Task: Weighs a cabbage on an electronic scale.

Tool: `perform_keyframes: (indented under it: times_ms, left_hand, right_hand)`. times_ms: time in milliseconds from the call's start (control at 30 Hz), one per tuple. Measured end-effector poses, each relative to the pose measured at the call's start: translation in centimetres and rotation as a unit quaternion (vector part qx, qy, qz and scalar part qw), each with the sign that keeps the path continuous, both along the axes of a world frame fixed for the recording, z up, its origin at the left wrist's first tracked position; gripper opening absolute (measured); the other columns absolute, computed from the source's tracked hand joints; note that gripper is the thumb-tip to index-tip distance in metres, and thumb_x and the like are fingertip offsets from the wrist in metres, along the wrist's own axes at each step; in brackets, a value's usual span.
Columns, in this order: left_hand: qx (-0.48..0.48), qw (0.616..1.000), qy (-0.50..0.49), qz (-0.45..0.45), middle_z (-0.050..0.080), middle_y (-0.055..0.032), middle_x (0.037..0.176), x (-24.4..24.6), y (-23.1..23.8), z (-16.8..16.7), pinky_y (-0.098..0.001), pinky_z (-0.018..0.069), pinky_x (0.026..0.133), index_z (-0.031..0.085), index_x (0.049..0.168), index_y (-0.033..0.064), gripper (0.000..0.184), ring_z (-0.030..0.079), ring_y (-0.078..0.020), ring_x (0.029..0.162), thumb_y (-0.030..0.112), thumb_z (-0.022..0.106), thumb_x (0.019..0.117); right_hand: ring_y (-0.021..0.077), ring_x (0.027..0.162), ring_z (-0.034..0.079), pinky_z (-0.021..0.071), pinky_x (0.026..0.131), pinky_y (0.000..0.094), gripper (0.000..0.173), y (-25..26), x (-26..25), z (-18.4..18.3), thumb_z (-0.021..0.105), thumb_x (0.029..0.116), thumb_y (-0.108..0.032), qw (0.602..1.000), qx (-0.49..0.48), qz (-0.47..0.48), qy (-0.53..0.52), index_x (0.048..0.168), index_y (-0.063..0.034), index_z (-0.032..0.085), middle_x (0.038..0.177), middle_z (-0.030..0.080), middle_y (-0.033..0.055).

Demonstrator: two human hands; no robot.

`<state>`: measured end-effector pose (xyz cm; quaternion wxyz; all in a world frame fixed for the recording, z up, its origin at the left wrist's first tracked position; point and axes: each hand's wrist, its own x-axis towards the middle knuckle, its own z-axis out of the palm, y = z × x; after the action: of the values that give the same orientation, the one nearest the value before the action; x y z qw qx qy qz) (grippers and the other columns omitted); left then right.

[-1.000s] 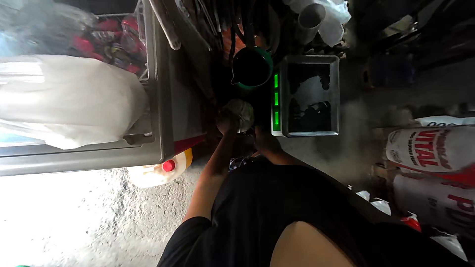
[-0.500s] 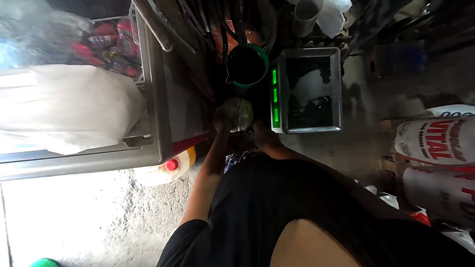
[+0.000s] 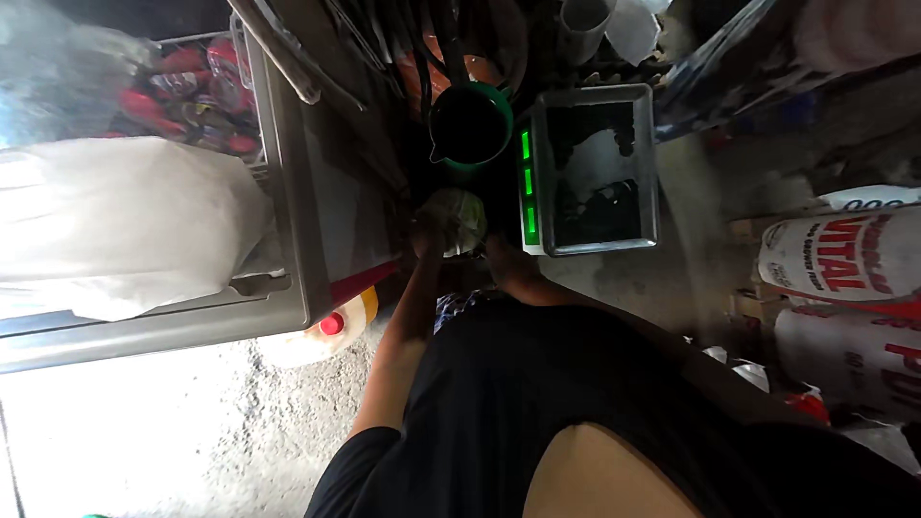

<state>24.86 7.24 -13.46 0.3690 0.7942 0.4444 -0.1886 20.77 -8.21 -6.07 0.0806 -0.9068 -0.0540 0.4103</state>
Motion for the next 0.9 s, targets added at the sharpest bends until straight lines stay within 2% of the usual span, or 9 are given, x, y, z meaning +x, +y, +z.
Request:
perform_keyframes:
  times_ms: [100, 167, 267, 333, 467, 600, 733, 833, 900]
  left_hand:
    - [0.001, 1.000, -0.004, 0.015, 0.063, -0.0248, 0.133, 0.0, 0.4, -1.2, -0.0608, 0.0487, 0.102, 0.057, 0.138, 0.0028, 0.061, 0.061, -0.0398, 0.123, 0.049, 0.029, 0.1104]
    - [-0.017, 0.999, -0.017, -0.023, 0.062, -0.0263, 0.132, -0.6, 1.1, -2.1, -0.0616, 0.0472, 0.103, 0.058, 0.138, 0.0013, 0.062, 0.060, -0.0411, 0.124, 0.052, 0.039, 0.1079]
    - [-0.053, 0.987, -0.015, -0.150, 0.051, -0.0298, 0.145, -2.2, 1.7, -0.9, -0.0565, 0.0419, 0.112, 0.044, 0.148, -0.0047, 0.054, 0.051, -0.0429, 0.134, 0.029, 0.053, 0.1068]
    - [-0.102, 0.978, 0.001, -0.184, 0.052, -0.0257, 0.146, -3.1, 2.2, 0.7, -0.0496, 0.0451, 0.110, 0.042, 0.149, -0.0030, 0.055, 0.053, -0.0362, 0.132, 0.023, 0.060, 0.1040]
    - [-0.151, 0.972, -0.119, -0.136, 0.063, -0.0258, 0.125, -4.7, 1.3, -0.3, -0.0461, 0.0570, 0.091, 0.046, 0.144, -0.0055, 0.058, 0.066, -0.0298, 0.107, 0.021, 0.069, 0.0980]
    - [-0.193, 0.957, -0.207, -0.066, 0.068, -0.0228, 0.113, -4.9, -0.2, 1.0, -0.0453, 0.0610, 0.080, 0.047, 0.143, -0.0033, 0.062, 0.070, -0.0264, 0.091, 0.021, 0.076, 0.0932]
    - [-0.162, 0.969, -0.188, 0.002, 0.065, -0.0243, 0.126, -4.1, 0.2, -2.7, -0.0538, 0.0580, 0.093, 0.045, 0.147, 0.0006, 0.080, 0.067, -0.0343, 0.109, 0.034, 0.084, 0.0855]
    - [-0.120, 0.977, -0.174, 0.000, 0.067, -0.0238, 0.121, -3.7, -0.3, -2.8, -0.0549, 0.0575, 0.092, 0.053, 0.140, -0.0004, 0.073, 0.068, -0.0351, 0.107, 0.039, 0.083, 0.0861]
    - [-0.122, 0.978, -0.167, 0.040, 0.067, -0.0224, 0.123, -4.1, -1.8, -1.1, -0.0542, 0.0573, 0.094, 0.053, 0.141, 0.0013, 0.070, 0.067, -0.0337, 0.109, 0.038, 0.082, 0.0880]
  right_hand:
    - [0.0415, 0.088, 0.073, 0.0594, 0.073, 0.0591, 0.036, -0.6, -0.2, -0.6, 0.046, 0.1099, -0.029, 1.000, 0.029, -0.008, -0.002, 0.142, -0.0118, 0.042, 0.115, 0.068, 0.0214]
    - [0.0411, 0.089, 0.073, 0.0589, 0.074, 0.0600, 0.039, -1.5, -0.1, -0.4, 0.050, 0.1087, -0.034, 0.998, 0.068, -0.004, 0.007, 0.141, -0.0129, 0.045, 0.109, 0.069, 0.0209]
    - [0.0384, 0.096, 0.071, 0.0581, 0.080, 0.0586, 0.041, -4.4, -0.1, 0.6, 0.052, 0.1072, -0.033, 0.990, 0.129, 0.061, -0.001, 0.142, -0.0116, 0.048, 0.110, 0.069, 0.0182]
    - [0.0379, 0.095, 0.072, 0.0575, 0.081, 0.0579, 0.044, -7.0, -0.7, 0.6, 0.047, 0.1091, -0.038, 0.978, 0.181, 0.090, -0.051, 0.139, -0.0070, 0.053, 0.109, 0.070, 0.0189]
    - [0.0316, 0.080, 0.073, 0.0611, 0.069, 0.0517, 0.042, -12.5, -3.8, -0.3, 0.051, 0.1066, -0.039, 0.933, 0.242, 0.038, -0.265, 0.120, -0.0028, 0.067, 0.093, 0.072, 0.0148]
    - [0.0350, 0.083, 0.073, 0.0596, 0.071, 0.0563, 0.041, -17.0, -6.0, 0.1, 0.054, 0.1035, -0.038, 0.917, 0.176, -0.140, -0.328, 0.126, -0.0044, 0.064, 0.097, 0.073, 0.0167]
    - [0.0408, 0.088, 0.074, 0.0583, 0.075, 0.0620, 0.046, -21.1, -4.1, -0.5, 0.068, 0.0938, -0.031, 0.877, 0.154, -0.223, -0.396, 0.127, 0.0011, 0.066, 0.104, 0.074, 0.0222]
    - [0.0383, 0.100, 0.072, 0.0569, 0.086, 0.0607, 0.044, -23.8, -0.8, 0.2, 0.071, 0.0953, -0.033, 0.903, 0.149, -0.210, -0.344, 0.127, -0.0036, 0.066, 0.112, 0.073, 0.0197]
    - [0.0374, 0.108, 0.070, 0.0548, 0.093, 0.0591, 0.043, -25.4, 1.7, 1.6, 0.065, 0.0992, -0.033, 0.934, 0.150, -0.170, -0.275, 0.132, -0.0057, 0.064, 0.119, 0.071, 0.0194]
